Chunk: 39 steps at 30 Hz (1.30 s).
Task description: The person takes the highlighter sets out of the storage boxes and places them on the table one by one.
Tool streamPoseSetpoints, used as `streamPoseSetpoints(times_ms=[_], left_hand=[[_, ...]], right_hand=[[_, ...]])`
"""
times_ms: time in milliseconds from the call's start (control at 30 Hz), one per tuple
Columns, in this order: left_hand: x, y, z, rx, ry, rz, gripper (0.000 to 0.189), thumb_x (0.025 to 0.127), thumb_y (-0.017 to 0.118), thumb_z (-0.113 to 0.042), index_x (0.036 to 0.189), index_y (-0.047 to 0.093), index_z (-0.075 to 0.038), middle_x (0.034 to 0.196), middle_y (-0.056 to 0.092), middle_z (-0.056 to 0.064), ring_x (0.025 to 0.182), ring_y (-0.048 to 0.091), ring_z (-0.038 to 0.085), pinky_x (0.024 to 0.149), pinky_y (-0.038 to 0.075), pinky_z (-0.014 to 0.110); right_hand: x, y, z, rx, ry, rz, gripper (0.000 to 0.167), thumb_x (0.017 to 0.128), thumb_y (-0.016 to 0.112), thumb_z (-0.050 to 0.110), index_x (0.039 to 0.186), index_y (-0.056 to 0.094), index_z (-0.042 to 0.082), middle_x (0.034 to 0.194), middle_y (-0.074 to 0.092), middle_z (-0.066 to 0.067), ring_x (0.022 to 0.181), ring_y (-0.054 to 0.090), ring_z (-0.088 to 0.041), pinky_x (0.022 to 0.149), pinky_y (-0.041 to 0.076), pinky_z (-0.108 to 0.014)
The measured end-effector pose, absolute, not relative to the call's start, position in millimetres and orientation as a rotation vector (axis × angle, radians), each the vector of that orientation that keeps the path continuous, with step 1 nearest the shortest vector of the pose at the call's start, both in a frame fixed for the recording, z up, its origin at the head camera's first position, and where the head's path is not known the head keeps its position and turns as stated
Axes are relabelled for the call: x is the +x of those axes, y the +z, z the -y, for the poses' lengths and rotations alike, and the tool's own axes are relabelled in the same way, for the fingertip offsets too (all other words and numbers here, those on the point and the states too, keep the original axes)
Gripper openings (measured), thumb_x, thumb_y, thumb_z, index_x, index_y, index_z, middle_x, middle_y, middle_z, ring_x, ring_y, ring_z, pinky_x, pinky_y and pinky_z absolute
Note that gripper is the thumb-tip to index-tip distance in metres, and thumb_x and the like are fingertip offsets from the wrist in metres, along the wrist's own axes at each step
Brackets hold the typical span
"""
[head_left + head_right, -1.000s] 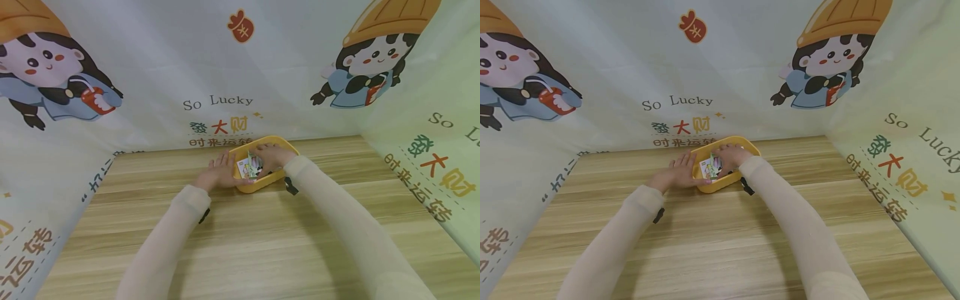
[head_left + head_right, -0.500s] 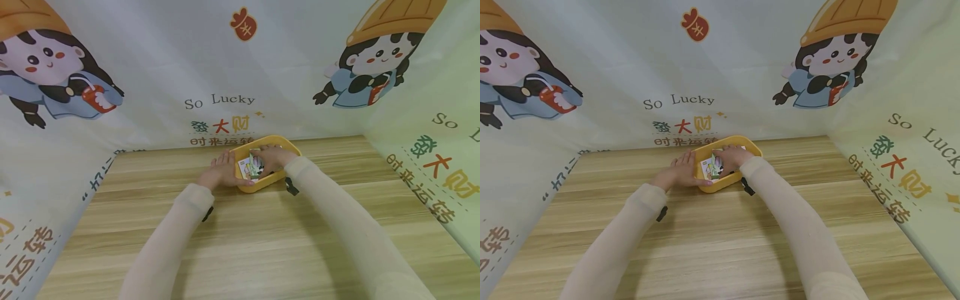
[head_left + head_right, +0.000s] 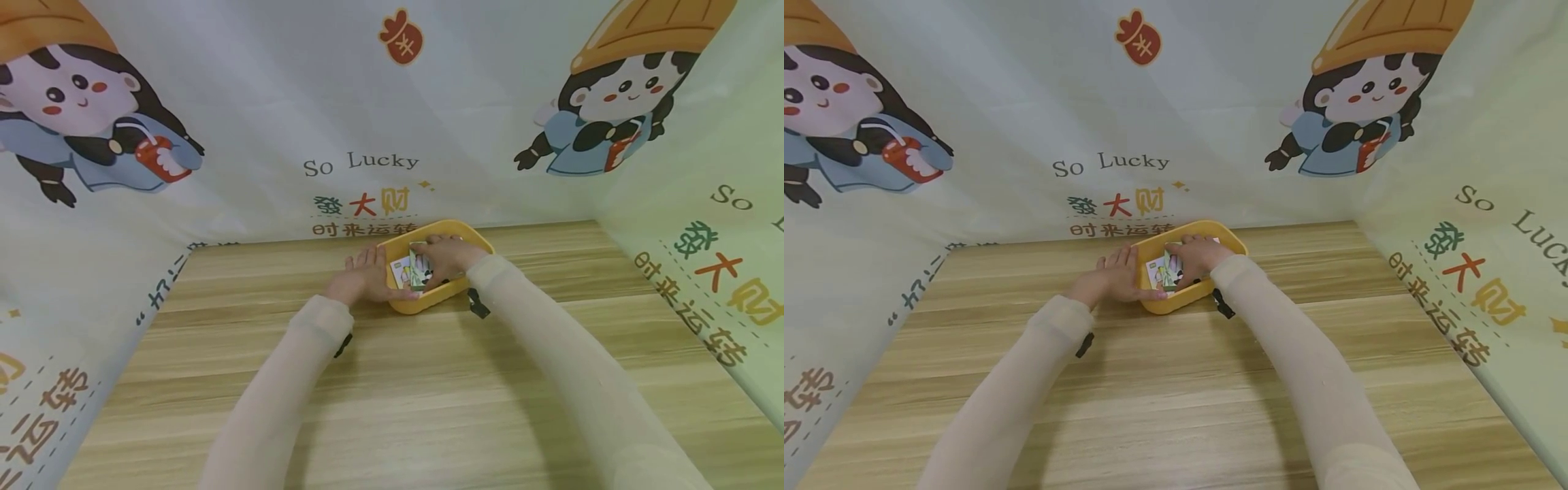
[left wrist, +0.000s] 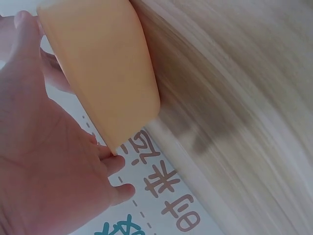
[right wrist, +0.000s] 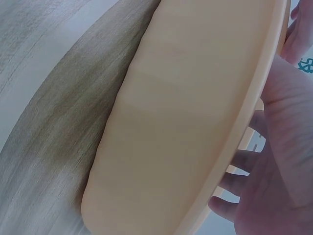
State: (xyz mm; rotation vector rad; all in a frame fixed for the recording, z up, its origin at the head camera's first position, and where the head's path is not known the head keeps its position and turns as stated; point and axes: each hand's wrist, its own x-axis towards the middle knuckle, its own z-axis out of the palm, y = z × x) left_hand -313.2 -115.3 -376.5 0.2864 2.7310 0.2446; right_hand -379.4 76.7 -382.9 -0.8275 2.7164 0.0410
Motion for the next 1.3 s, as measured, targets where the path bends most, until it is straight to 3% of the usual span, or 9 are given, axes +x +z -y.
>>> streamPoseSetpoints(times_ms=[300,533,833,1300], left_hand=[[-317.2,-378.6,113.3,0.287,0.241,-2.748,0.136,0.074,0.057,-0.085,0.157,-0.009,0.0,0.167,-0.007,0.021,0.156,-0.002,0.036,0.129,0.001,0.05],[-313.8,-376.0,109.4,0.294,0.266,-2.76,0.134,0.076,0.062,-0.078,0.156,-0.007,0.003,0.166,-0.005,0.024,0.156,0.001,0.04,0.129,0.004,0.049],[-315.4,-375.1,110.4,0.276,0.232,-2.741,0.134,0.077,0.06,-0.08,0.156,-0.008,0.005,0.166,-0.008,0.024,0.156,-0.001,0.039,0.129,0.003,0.049],[-314.9,-372.0,110.0,0.249,0.234,-2.72,0.137,0.075,0.06,-0.082,0.156,-0.008,0.005,0.166,-0.007,0.024,0.156,-0.001,0.039,0.129,0.003,0.05]], right_hand=[[-380.3,-381.1,-77.1,-0.875,0.056,-2.736,0.104,0.073,0.079,0.061,0.157,0.029,0.024,0.157,0.036,-0.017,0.143,0.038,-0.041,0.119,0.031,-0.058],[-381.2,-373.0,-82.2,-0.974,0.063,-2.772,0.112,0.066,0.08,0.068,0.155,0.033,0.018,0.153,0.04,-0.021,0.138,0.043,-0.041,0.112,0.041,-0.055],[-381.5,-337.9,-86.5,-0.963,0.089,-2.801,0.11,0.068,0.081,0.064,0.156,0.032,0.02,0.154,0.039,-0.019,0.14,0.037,-0.041,0.118,0.029,-0.061],[-373.0,-317.5,-92.9,-0.972,0.094,-2.803,0.11,0.069,0.08,0.065,0.156,0.031,0.021,0.152,0.04,-0.018,0.139,0.039,-0.04,0.117,0.032,-0.06]])
